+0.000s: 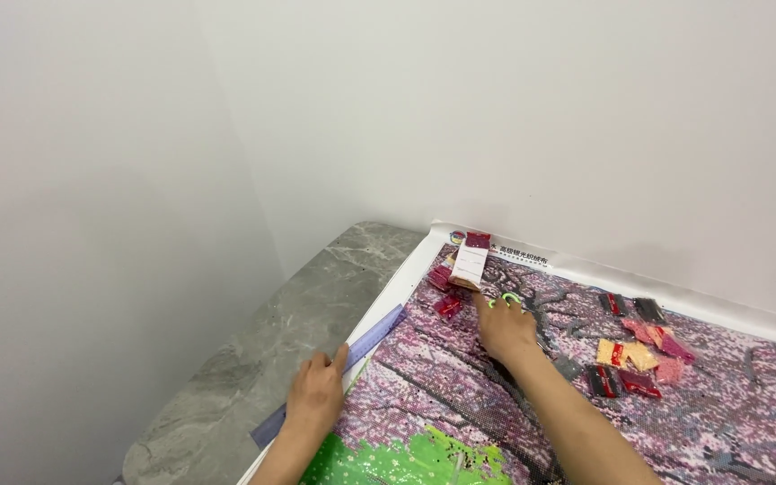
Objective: A person is working on a diamond painting project, meticulously placing small colored resin beads onto a pre-printed adhesive canvas using a specialized pen tool.
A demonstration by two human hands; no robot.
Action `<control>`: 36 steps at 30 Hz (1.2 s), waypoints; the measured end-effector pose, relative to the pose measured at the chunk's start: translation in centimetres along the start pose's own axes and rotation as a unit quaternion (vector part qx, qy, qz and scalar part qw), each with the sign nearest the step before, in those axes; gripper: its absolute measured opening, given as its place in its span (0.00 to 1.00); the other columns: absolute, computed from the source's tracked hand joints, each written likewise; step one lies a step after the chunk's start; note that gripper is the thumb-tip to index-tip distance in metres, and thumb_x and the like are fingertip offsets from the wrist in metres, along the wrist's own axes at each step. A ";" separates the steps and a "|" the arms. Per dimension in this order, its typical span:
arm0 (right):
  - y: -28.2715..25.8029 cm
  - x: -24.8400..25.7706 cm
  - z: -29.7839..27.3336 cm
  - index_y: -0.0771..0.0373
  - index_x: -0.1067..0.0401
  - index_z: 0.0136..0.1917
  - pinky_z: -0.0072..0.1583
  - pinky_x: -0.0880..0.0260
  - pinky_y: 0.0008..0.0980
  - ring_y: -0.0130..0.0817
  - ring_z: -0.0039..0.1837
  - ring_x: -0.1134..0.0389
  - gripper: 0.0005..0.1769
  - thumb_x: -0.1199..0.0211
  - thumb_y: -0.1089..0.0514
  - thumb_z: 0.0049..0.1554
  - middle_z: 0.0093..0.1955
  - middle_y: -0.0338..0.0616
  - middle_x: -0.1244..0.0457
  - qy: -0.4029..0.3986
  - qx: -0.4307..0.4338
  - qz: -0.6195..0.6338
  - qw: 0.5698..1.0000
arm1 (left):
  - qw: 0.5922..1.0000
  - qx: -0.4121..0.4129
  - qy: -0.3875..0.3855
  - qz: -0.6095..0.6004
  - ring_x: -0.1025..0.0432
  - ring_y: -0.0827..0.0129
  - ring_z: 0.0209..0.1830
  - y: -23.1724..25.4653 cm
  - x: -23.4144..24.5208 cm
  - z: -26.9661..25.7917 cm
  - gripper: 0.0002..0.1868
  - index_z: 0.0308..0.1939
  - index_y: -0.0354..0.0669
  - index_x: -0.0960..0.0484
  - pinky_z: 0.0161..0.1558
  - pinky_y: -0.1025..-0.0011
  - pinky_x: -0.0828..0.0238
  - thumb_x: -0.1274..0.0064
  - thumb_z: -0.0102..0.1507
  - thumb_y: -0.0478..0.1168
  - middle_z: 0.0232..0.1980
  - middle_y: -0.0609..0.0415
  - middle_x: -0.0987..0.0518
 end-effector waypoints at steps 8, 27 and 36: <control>0.5 -1.7 -3.9 0.52 0.43 0.70 0.64 0.28 0.48 0.50 0.65 0.38 0.29 0.49 0.71 0.57 0.65 0.54 0.42 -0.005 0.080 -0.062 0.995 | 0.999 0.015 -0.029 -0.024 0.33 0.51 0.45 -0.3 -2.1 -0.5 0.32 0.71 0.51 0.44 0.45 0.55 0.30 0.65 0.62 0.27 0.46 0.43 0.29; -9.3 -10.5 -22.1 0.56 0.25 0.39 0.41 0.41 0.42 0.46 0.39 0.40 0.14 0.46 0.54 0.63 0.36 0.47 0.37 0.209 0.607 -0.136 0.755 | 0.978 0.070 -0.166 -0.101 0.32 0.55 0.49 5.3 3.6 -8.6 0.38 0.74 0.54 0.47 0.48 0.59 0.29 0.63 0.62 0.22 0.53 0.43 0.32; -9.0 -11.3 -21.3 0.70 0.28 0.49 0.44 0.34 0.45 0.50 0.45 0.36 0.17 0.54 0.57 0.66 0.44 0.59 0.35 0.103 0.578 -0.202 0.784 | 0.978 0.106 -0.152 -0.096 0.31 0.64 0.44 5.5 4.0 -8.9 0.37 0.73 0.60 0.43 0.46 0.70 0.24 0.62 0.64 0.22 0.52 0.47 0.30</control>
Point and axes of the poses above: each hand's wrist, its own z-axis towards the middle knuckle, its own x-axis out of the back of the hand, y = z × x, the point moved 7 cm from there along z, towards the middle knuckle
